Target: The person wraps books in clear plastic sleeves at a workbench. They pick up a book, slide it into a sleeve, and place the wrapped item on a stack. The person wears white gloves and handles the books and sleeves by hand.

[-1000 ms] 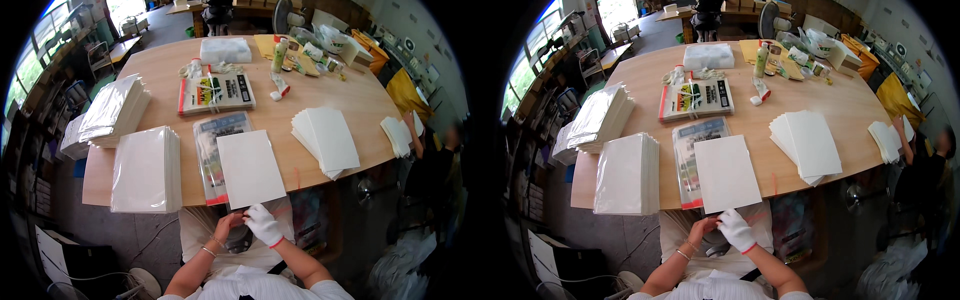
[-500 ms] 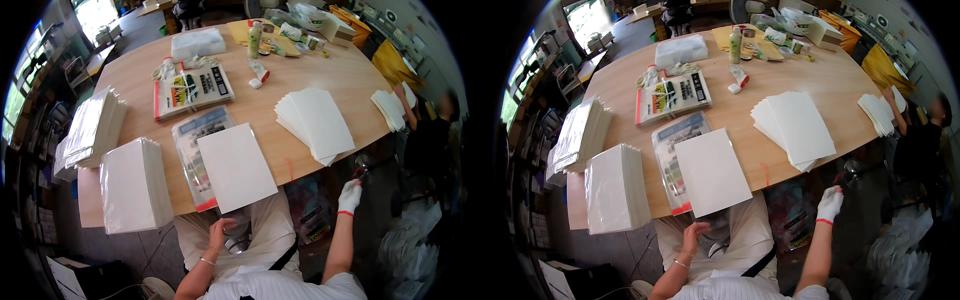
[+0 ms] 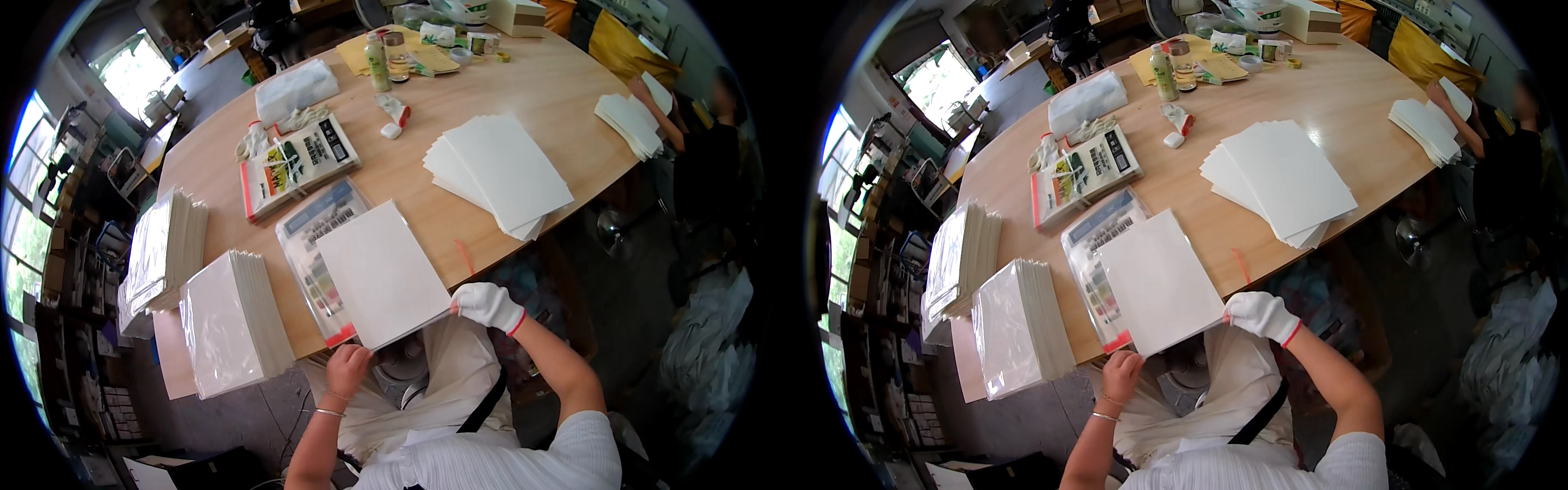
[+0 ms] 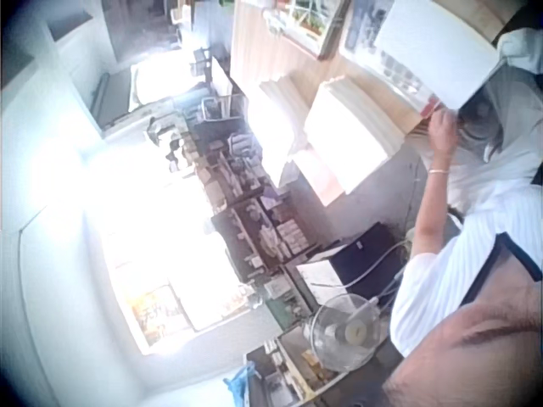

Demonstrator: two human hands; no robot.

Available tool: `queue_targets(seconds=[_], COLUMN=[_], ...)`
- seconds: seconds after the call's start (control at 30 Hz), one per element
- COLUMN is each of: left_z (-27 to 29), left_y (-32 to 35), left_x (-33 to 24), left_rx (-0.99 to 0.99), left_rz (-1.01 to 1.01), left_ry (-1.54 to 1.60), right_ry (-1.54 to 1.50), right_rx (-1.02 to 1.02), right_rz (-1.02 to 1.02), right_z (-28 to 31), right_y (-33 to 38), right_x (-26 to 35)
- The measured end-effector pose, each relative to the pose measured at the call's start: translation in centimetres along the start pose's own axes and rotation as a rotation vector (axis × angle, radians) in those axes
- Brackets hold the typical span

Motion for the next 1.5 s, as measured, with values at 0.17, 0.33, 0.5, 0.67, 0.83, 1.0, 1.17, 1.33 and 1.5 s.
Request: queue_targets(seconds=[0.17, 0.33, 0.5, 0.67, 0.83, 1.0, 1.17, 1.33, 1.5], left_z=[-1.7, -3.1, -3.5, 3.4, 17.6, 26.0, 23.1, 22.4, 22.9], left_y=[-0.9, 2.3, 1.5, -1.7, 1.7, 9.9, 17.2, 18.7, 10.5], left_x=[1.1, 2.8, 0.4, -0.5, 0.7, 12.2, 20.6, 20.2, 6.3], left_rx=[0.035, 0.046, -0.105, -0.047, -0.233, -0.553, -0.53, -0.733, -1.092], left_rz=[0.528, 0.928, 1.205, 0.679, 0.599, 0.641, 0.819, 0.714, 0.552], left_ry=[0.215, 0.452, 1.421, 0.991, 0.722, 0.397, 0.331, -0.199, 0.501], right_ry=[0.32, 0.403, -0.15, -0.589, -0.69, -0.59, -0.288, -0.651, 0.33], right_rx=[0.022, -0.208, -0.303, -0.194, -0.113, -0.107, 0.18, 0.013, -0.395], right_rz=[-0.443, -0.627, -0.765, -0.577, -0.354, 0.01, 0.016, -0.045, -0.105], right_z=[-1.0, -3.4, -5.0, -8.9, -11.3, -18.7, -18.9, -15.2, 2.3], right_y=[-1.4, -0.6, 1.2, 1.8, -6.8, -17.4, -18.9, -15.4, -6.5], right_x=[0.2, 0.2, -2.2, -1.8, 11.2, 20.6, 23.2, 16.6, 5.7])
Point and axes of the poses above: each hand's wrist, its own y-axis away from the middle knuckle, its own z-axis out of the back of the hand, x = y × z, the point moved 2 cm from there along -y, towards the middle knuckle, and after that the axes turned 4 degrees about -z, right-handed, at the moved point
